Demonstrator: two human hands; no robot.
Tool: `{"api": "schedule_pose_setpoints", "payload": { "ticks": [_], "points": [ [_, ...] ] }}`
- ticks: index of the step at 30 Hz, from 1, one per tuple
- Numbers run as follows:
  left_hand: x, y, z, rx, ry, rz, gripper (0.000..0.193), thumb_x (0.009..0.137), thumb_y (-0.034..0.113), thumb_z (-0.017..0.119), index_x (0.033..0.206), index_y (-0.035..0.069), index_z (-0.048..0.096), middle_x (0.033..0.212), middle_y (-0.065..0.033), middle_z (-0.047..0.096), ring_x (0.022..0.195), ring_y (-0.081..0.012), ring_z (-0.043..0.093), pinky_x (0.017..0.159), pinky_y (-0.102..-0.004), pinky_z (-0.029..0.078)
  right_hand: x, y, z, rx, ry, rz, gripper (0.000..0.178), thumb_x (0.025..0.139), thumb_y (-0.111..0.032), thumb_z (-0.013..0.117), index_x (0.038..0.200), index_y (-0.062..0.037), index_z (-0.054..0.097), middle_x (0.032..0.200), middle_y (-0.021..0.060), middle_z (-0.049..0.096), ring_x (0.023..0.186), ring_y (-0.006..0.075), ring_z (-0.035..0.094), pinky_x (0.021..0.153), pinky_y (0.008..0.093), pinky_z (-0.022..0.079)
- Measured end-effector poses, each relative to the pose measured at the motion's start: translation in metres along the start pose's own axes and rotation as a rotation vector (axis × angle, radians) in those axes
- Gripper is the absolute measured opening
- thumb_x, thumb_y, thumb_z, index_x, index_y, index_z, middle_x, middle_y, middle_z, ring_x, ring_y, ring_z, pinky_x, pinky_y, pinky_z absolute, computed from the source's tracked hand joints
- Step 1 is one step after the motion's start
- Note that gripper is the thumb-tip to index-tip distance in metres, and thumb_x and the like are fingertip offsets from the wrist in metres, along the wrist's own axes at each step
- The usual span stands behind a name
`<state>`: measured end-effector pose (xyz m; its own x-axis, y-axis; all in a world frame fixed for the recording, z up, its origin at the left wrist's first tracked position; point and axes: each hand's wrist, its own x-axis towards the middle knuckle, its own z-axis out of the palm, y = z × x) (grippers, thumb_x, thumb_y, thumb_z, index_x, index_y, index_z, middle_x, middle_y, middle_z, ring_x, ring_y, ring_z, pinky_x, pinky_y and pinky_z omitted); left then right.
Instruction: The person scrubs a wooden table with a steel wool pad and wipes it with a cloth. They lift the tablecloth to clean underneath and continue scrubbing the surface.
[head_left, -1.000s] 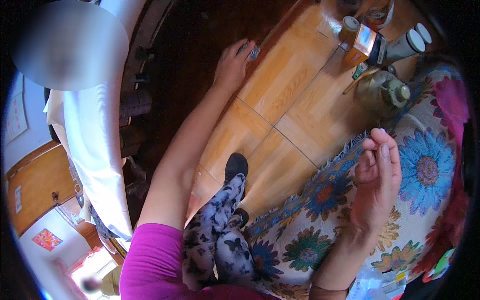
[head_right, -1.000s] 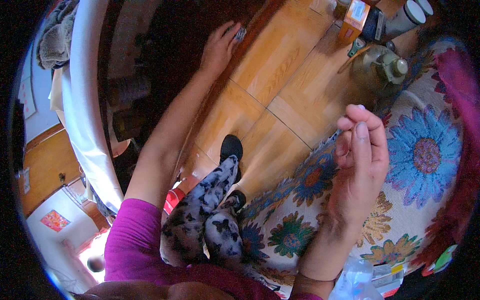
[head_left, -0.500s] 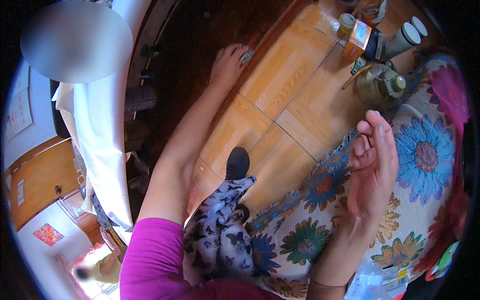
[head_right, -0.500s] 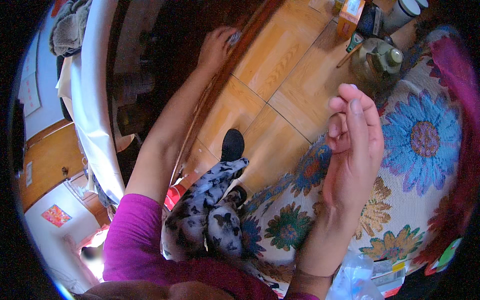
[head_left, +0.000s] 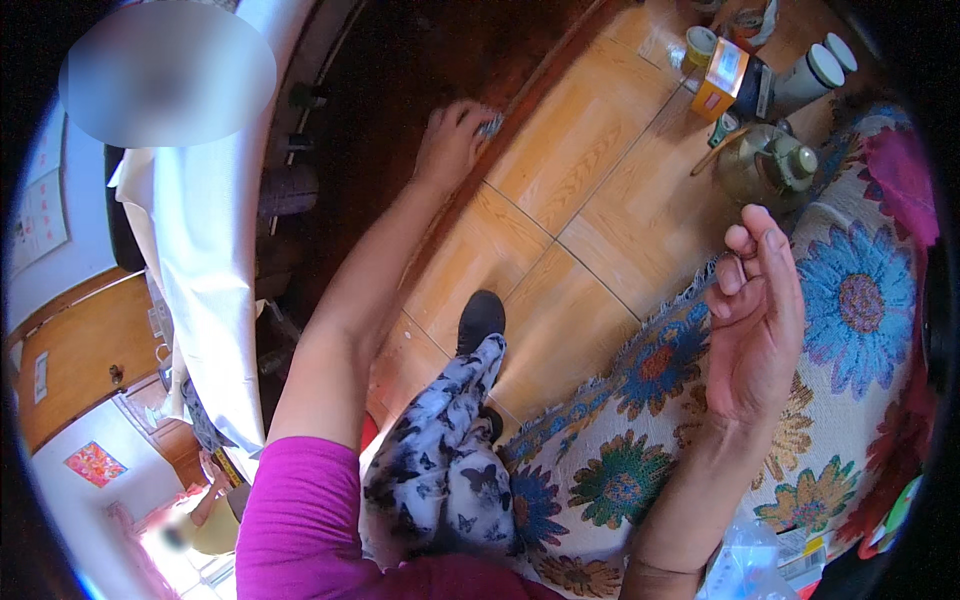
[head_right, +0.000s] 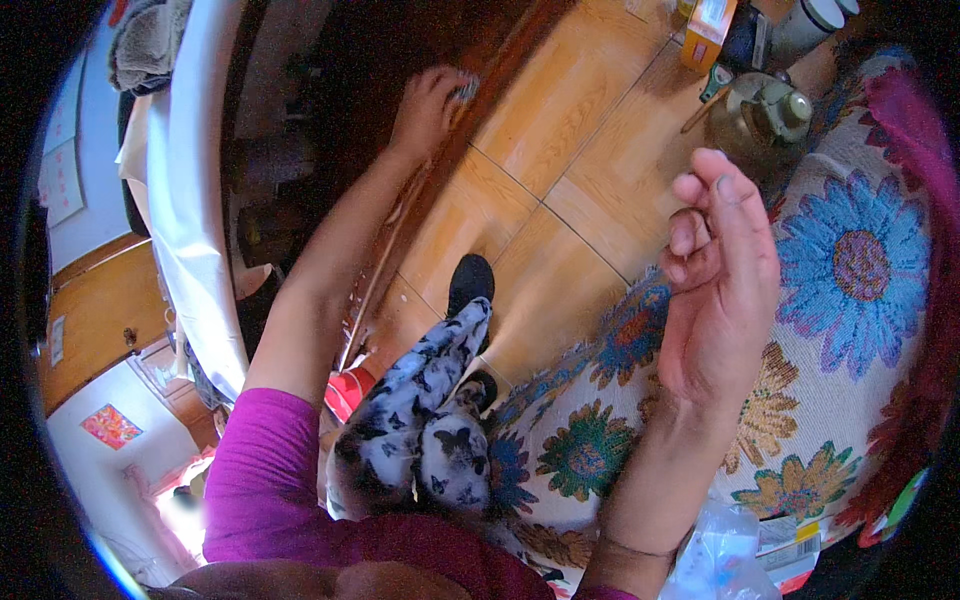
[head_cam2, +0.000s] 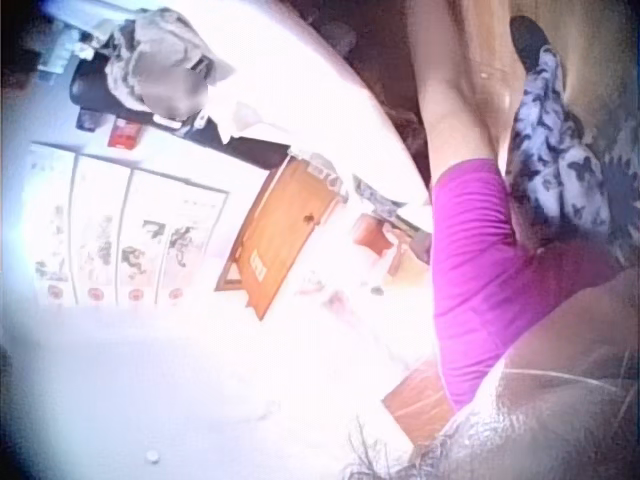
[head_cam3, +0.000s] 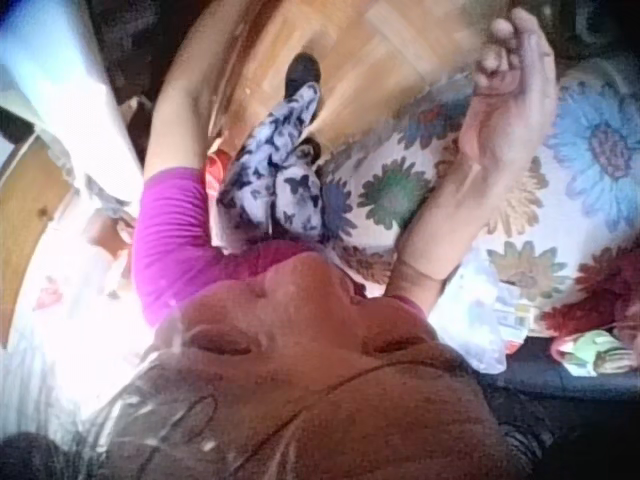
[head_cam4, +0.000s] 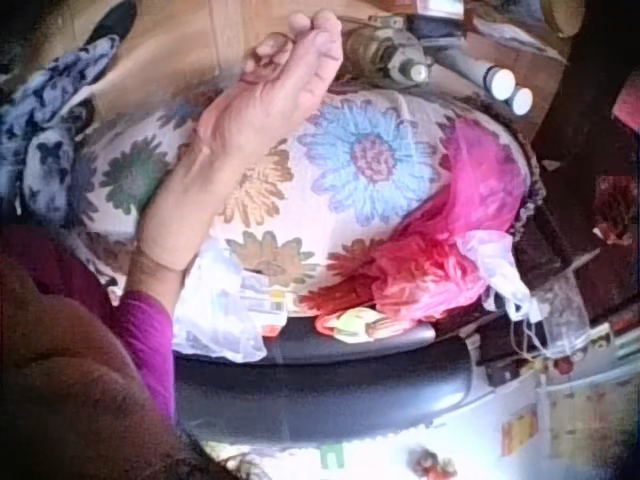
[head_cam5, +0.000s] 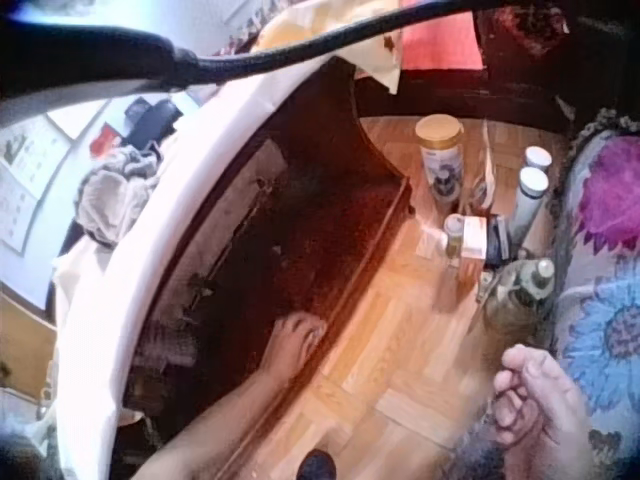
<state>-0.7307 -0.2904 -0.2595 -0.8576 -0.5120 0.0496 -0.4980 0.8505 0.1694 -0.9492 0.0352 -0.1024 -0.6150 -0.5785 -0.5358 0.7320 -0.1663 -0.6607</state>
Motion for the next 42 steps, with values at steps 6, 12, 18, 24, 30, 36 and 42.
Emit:
{"api": "schedule_pose_setpoints", "payload": {
  "ticks": [6, 12, 18, 24, 30, 36, 42],
  "points": [
    [-0.029, -0.026, -0.015, -0.024, -0.129, 0.001, 0.038, 0.085, -0.002, 0.067, 0.119, 0.015, 0.064, 0.126, -0.0143, 0.058, 0.114, -0.0370, 0.056, 0.101, -0.0440, 0.046, 0.003, 0.001, 0.000, 0.008, 0.011, 0.013, 0.027, 0.102, -0.026, 0.057, 0.121, -0.0070, 0.062, 0.098, -0.0024, 0.067, 0.073, 0.0017, 0.052, 0.058, 0.0167, 0.038],
    [0.037, -0.003, 0.005, -0.035, 0.021, -0.074, 0.044, 0.083, -0.007, 0.064, 0.122, 0.016, 0.064, 0.129, -0.0134, 0.058, 0.118, -0.0375, 0.054, 0.101, -0.0446, 0.046, 0.004, 0.001, -0.003, -0.009, -0.012, 0.003, 0.027, 0.102, -0.027, 0.057, 0.120, -0.0074, 0.063, 0.097, -0.0027, 0.067, 0.072, 0.0019, 0.052, 0.058, 0.0173, 0.039],
    [-0.038, -0.034, -0.023, 0.031, -0.241, 0.056, 0.052, 0.079, -0.014, 0.061, 0.122, 0.013, 0.063, 0.133, -0.0135, 0.055, 0.123, -0.0355, 0.052, 0.107, -0.0425, 0.043, 0.003, -0.001, -0.002, 0.006, -0.002, 0.019, 0.028, 0.101, -0.027, 0.059, 0.120, -0.0072, 0.063, 0.097, -0.0024, 0.067, 0.073, 0.0021, 0.052, 0.058, 0.0173, 0.039],
    [-0.150, -0.073, -0.041, -0.068, -0.103, -0.334, 0.044, 0.090, 0.002, 0.062, 0.131, 0.016, 0.058, 0.134, -0.0166, 0.056, 0.121, -0.0348, 0.055, 0.103, -0.0442, 0.045, 0.006, 0.002, -0.002, 0.023, -0.005, -0.002, 0.027, 0.101, -0.026, 0.059, 0.120, -0.0074, 0.064, 0.098, -0.0027, 0.067, 0.073, 0.0020, 0.052, 0.058, 0.0173, 0.038],
    [-0.149, -0.007, -0.020, 0.094, -0.251, -0.978, 0.040, 0.092, 0.022, 0.064, 0.132, 0.019, 0.060, 0.135, -0.0170, 0.059, 0.121, -0.0336, 0.058, 0.101, -0.0420, 0.048, 0.007, 0.000, -0.003, 0.021, 0.025, 0.027, 0.026, 0.101, -0.025, 0.058, 0.120, -0.0077, 0.064, 0.098, -0.0029, 0.067, 0.073, 0.0020, 0.053, 0.058, 0.0174, 0.038],
    [-0.042, -0.005, 0.002, -0.063, 0.062, -0.372, 0.037, 0.091, 0.017, 0.067, 0.128, 0.017, 0.065, 0.135, -0.0130, 0.060, 0.121, -0.0321, 0.059, 0.103, -0.0394, 0.048, 0.008, 0.005, 0.000, 0.015, -0.060, 0.027, 0.028, 0.101, -0.027, 0.059, 0.120, -0.0075, 0.064, 0.097, -0.0032, 0.067, 0.073, 0.0018, 0.053, 0.059, 0.0164, 0.039],
    [-0.122, -0.032, -0.021, -0.116, -0.110, -0.349, 0.040, 0.090, 0.008, 0.067, 0.130, 0.016, 0.064, 0.137, -0.0128, 0.058, 0.128, -0.0310, 0.054, 0.108, -0.0393, 0.044, 0.005, 0.001, 0.000, 0.046, -0.037, 0.032, 0.028, 0.101, -0.025, 0.058, 0.122, -0.0070, 0.063, 0.098, -0.0039, 0.067, 0.074, 0.0020, 0.053, 0.060, 0.0164, 0.039]
  ]
}}
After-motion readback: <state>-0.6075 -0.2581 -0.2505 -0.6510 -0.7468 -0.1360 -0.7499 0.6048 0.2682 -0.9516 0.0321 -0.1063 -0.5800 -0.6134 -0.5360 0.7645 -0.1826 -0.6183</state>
